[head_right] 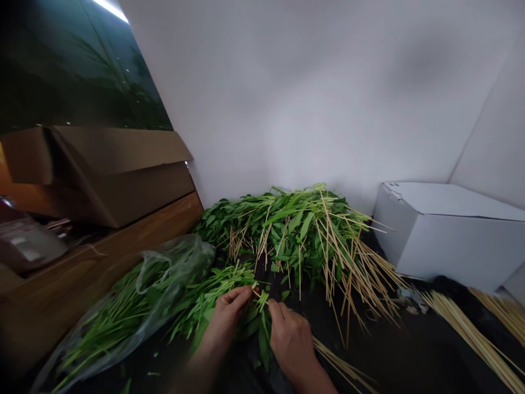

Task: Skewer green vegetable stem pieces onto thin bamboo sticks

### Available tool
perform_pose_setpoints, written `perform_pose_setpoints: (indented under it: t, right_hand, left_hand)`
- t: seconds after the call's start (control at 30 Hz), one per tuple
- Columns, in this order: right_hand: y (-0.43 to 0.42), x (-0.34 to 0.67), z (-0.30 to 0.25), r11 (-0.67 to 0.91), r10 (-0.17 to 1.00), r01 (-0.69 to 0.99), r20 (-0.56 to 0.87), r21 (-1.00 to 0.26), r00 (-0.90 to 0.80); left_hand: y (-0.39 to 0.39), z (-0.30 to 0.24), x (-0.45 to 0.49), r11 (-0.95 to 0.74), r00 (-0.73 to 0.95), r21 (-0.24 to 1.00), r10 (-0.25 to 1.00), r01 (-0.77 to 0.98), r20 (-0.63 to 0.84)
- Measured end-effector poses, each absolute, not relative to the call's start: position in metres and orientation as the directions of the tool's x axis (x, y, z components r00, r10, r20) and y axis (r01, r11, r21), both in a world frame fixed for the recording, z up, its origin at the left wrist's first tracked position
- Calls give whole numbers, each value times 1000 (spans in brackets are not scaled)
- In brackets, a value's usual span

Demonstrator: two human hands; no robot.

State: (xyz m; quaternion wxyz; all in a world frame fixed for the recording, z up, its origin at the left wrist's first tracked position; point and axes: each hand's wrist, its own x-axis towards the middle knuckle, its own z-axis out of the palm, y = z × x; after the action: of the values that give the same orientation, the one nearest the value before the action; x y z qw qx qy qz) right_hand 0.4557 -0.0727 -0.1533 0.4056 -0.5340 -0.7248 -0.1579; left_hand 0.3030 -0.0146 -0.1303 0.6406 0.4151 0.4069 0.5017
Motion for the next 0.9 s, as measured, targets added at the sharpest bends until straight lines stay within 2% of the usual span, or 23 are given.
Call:
perform_pose_setpoints:
  t: [0.17,0.3,0.4,0.6,0.73,0.83,0.9]
  right_hand:
    - [-73,455,-152,394,651,893,752,-217,-104]
    - [-73,455,-149,401,650,889,752,-223,-105]
    - [-73,457,-148,417,641,883,759,-214,-119]
    - [-71,464,-148,393,608,897,789,-201,-89]
    - [-69,470,-145,362,572,896,821,-257,5]
    - [-68,477,-143,304,567,891,816,-337,115]
    - [-67,481,-144,270,567,879,803,-393,184]
  left_hand:
    - [-21,-130,311,208,184,946,969,-249,-165]
    - [-23,-128,313,-3,261,997,965,-83,25]
    - [-23,-126,312,-168,363,982,923,81,128]
    - [-24,-111,303,-274,220,939,948,207,228]
    - [-33,-100,295,-278,289,923,936,267,199]
    - [-40,-98,284,-257,394,908,912,331,115]
    - [-38,-97,273,-214,393,914,917,346,66]
